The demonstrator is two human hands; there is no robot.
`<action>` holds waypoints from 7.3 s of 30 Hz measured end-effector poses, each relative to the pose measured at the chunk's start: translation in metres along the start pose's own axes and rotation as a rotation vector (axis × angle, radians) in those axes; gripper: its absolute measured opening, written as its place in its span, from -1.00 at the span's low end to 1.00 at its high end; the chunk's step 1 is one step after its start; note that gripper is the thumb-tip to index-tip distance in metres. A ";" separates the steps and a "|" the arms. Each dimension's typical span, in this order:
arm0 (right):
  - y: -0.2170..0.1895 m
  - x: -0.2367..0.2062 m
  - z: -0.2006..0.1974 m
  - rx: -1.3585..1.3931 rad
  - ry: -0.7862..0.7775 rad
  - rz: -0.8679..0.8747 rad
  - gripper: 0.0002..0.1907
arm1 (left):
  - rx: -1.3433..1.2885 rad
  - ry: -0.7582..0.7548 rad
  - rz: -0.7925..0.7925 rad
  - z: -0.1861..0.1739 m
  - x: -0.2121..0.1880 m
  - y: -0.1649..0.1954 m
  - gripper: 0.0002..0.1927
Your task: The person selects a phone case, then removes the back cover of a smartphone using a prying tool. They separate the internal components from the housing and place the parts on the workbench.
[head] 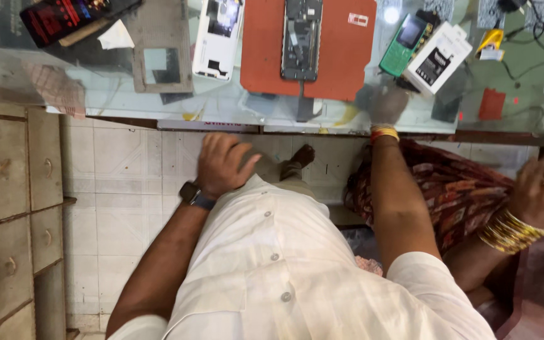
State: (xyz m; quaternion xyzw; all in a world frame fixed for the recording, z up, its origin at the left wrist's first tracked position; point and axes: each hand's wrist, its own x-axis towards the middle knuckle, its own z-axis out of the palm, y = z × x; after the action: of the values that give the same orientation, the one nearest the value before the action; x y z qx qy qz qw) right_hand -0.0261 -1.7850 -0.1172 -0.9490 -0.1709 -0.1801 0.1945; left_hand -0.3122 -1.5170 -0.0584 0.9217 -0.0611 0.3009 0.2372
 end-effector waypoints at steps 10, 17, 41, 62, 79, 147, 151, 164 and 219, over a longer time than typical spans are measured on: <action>-0.070 -0.096 0.011 -0.075 -0.179 -0.001 -0.60 | -0.033 -0.402 -0.336 -0.072 -0.136 -0.009 -0.85; -0.100 -0.178 0.023 0.118 -0.088 0.141 -0.53 | -0.110 -0.664 -0.369 -0.063 -0.162 -0.020 -0.79; -0.083 -0.240 -0.124 0.325 -0.927 0.253 -0.52 | -0.434 -1.271 -0.574 -0.004 -0.088 0.044 -0.64; 0.068 -0.101 -0.240 0.624 -0.170 -0.160 -0.88 | -1.167 -1.093 -0.406 0.127 0.100 0.123 -0.54; 0.272 -0.028 -0.341 -0.123 0.915 0.778 -0.78 | -0.960 -0.817 -0.176 0.140 0.180 0.133 -0.82; -0.138 0.094 -0.063 0.971 0.177 -0.264 -0.40 | -0.351 -0.247 -0.264 -0.028 0.162 -0.064 -0.85; -0.139 0.105 -0.036 0.759 0.176 -0.333 -0.39 | -0.139 0.029 -0.192 -0.026 0.139 -0.078 -0.60; -0.131 0.114 -0.013 0.752 0.104 -0.344 -0.41 | -0.104 0.065 -0.193 -0.002 0.138 -0.093 -0.50; -0.154 0.136 -0.039 0.830 -0.115 -0.359 -0.63 | -0.209 -0.288 -0.160 -0.022 0.168 -0.099 -0.85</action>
State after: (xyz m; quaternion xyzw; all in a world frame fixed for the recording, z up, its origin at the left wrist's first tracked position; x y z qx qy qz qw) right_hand 0.0218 -1.6341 0.0187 -0.7544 -0.4011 -0.0743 0.5143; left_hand -0.1619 -1.4146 0.0158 0.9275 -0.0519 0.1381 0.3435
